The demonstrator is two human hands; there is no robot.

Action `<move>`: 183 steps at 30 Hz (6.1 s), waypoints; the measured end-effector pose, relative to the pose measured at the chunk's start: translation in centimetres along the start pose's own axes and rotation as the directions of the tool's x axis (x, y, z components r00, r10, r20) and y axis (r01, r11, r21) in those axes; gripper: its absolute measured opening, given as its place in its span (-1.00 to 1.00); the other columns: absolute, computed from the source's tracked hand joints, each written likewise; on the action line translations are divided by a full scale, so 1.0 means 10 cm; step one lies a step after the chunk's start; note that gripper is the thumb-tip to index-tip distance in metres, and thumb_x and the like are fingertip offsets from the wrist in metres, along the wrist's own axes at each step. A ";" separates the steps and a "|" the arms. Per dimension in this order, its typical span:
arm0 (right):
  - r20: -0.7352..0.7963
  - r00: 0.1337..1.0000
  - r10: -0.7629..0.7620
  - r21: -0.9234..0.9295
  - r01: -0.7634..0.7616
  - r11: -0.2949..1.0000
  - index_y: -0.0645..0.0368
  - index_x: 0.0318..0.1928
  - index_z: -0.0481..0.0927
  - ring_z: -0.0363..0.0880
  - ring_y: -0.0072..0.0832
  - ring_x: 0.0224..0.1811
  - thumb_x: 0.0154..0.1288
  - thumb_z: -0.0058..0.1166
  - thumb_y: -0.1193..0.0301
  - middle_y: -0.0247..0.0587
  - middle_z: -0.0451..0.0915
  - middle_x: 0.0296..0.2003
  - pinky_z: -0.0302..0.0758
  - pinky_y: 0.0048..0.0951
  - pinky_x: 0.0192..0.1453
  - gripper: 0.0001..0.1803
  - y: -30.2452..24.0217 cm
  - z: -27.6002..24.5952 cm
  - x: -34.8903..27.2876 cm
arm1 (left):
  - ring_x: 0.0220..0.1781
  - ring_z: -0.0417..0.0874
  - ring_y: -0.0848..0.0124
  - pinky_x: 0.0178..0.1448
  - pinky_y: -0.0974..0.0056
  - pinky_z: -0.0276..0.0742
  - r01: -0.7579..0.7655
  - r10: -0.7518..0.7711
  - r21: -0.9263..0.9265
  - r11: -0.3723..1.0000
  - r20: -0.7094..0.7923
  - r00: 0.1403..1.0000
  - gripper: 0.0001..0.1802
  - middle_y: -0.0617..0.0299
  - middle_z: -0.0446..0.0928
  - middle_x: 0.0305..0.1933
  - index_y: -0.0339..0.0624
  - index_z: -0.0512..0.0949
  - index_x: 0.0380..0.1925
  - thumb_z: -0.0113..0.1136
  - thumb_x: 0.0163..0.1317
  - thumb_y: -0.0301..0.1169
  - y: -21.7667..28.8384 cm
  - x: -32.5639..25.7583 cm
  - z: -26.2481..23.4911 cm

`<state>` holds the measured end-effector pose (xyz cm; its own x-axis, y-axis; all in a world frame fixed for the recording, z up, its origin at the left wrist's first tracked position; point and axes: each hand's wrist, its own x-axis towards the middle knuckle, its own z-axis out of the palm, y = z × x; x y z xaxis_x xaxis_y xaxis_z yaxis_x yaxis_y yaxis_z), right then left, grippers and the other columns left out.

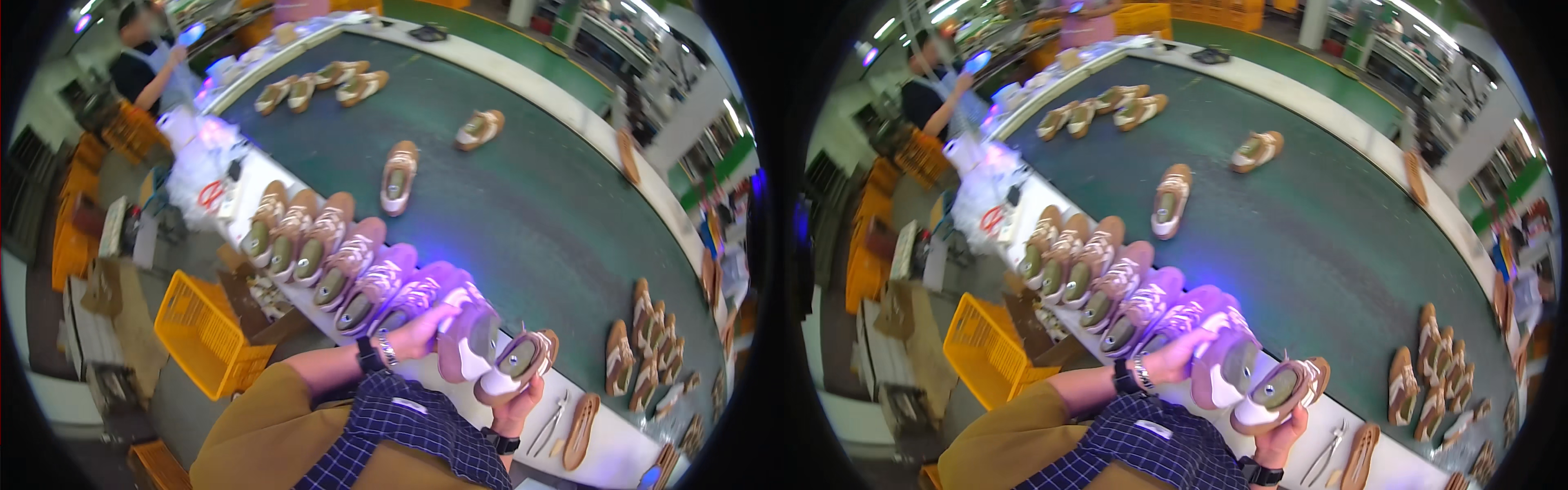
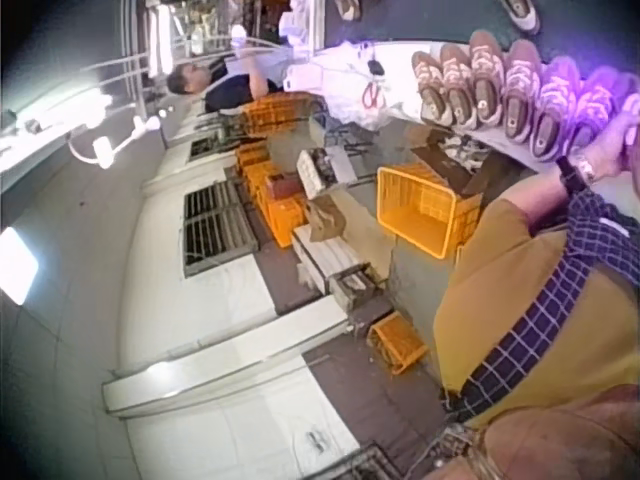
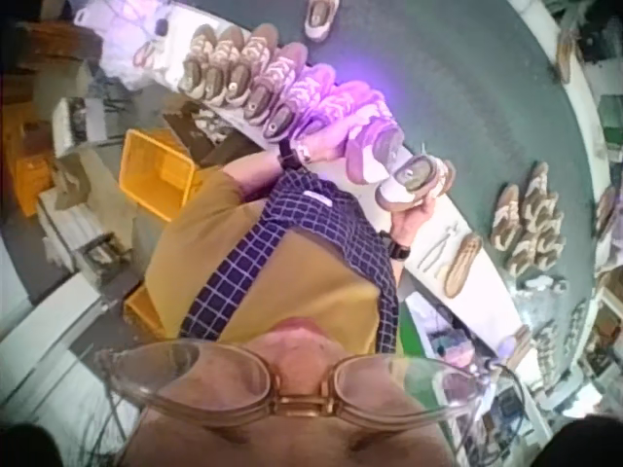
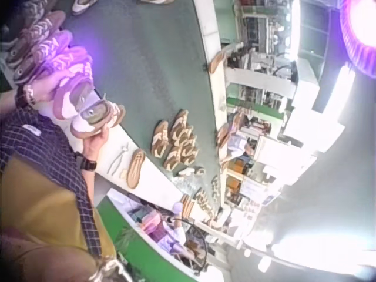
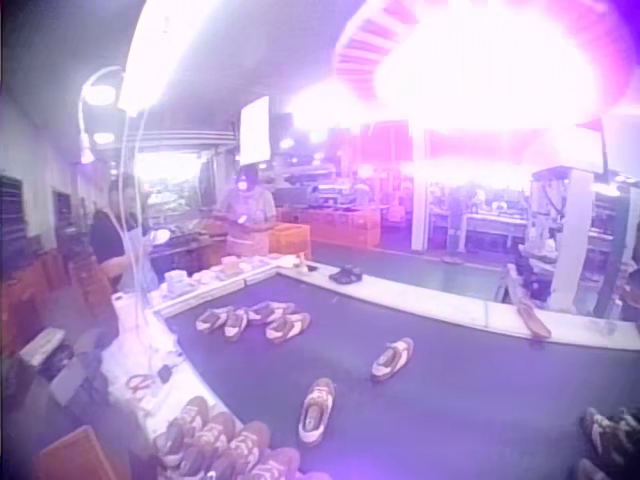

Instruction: The person repeatedly picks up pairs of brown sneakers from a conveyor belt, holds them together to compare them, and places them back on the belt. The task involves continuous handling of multiple shoe pairs in a factory setting.

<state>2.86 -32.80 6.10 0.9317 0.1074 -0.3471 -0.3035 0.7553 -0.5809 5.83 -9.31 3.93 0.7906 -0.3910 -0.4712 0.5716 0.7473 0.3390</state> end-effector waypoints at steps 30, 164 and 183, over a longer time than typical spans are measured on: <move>-0.116 0.945 0.304 -0.177 -0.321 0.930 0.18 0.20 0.33 0.39 -0.23 0.17 0.17 -0.04 0.11 -0.14 0.43 0.13 0.27 -0.19 0.30 -0.37 0.30 -0.26 -0.13 | -0.33 0.57 0.48 -0.21 0.38 0.50 -0.443 0.653 0.489 0.752 -0.454 0.607 -0.79 0.21 0.59 -0.33 -0.26 0.53 -0.21 -0.03 0.26 -0.40 1.13 -1.84 -1.32; 0.215 0.972 0.094 -0.565 0.046 0.824 0.35 0.21 0.29 0.44 -0.41 0.10 -0.17 0.24 0.24 -0.14 0.47 0.05 0.33 -0.40 0.22 -0.13 -0.90 0.54 -0.24 | 0.30 0.29 0.36 0.35 0.24 0.20 -0.297 0.026 0.633 0.715 0.401 0.916 -0.14 0.15 0.27 0.27 -0.25 0.06 0.34 0.32 0.11 -0.35 0.39 -0.30 0.71; -0.132 0.960 -0.246 0.039 0.253 0.967 0.16 0.22 0.28 0.38 -0.24 0.20 0.27 0.01 0.24 -0.15 0.41 0.14 0.35 -0.13 0.28 -0.45 -0.58 0.43 0.08 | 0.10 0.51 0.29 0.18 0.04 0.43 -0.328 0.333 -0.172 0.929 -0.004 0.943 -0.60 0.19 0.50 0.05 -0.15 0.37 0.09 0.06 0.25 -0.36 0.31 -0.07 0.71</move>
<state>6.25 -34.34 12.38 0.9430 -0.1677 -0.2874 -0.0501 0.7824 -0.6208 8.58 -10.53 11.08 0.9349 -0.1181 -0.3348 0.2335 0.9150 0.3291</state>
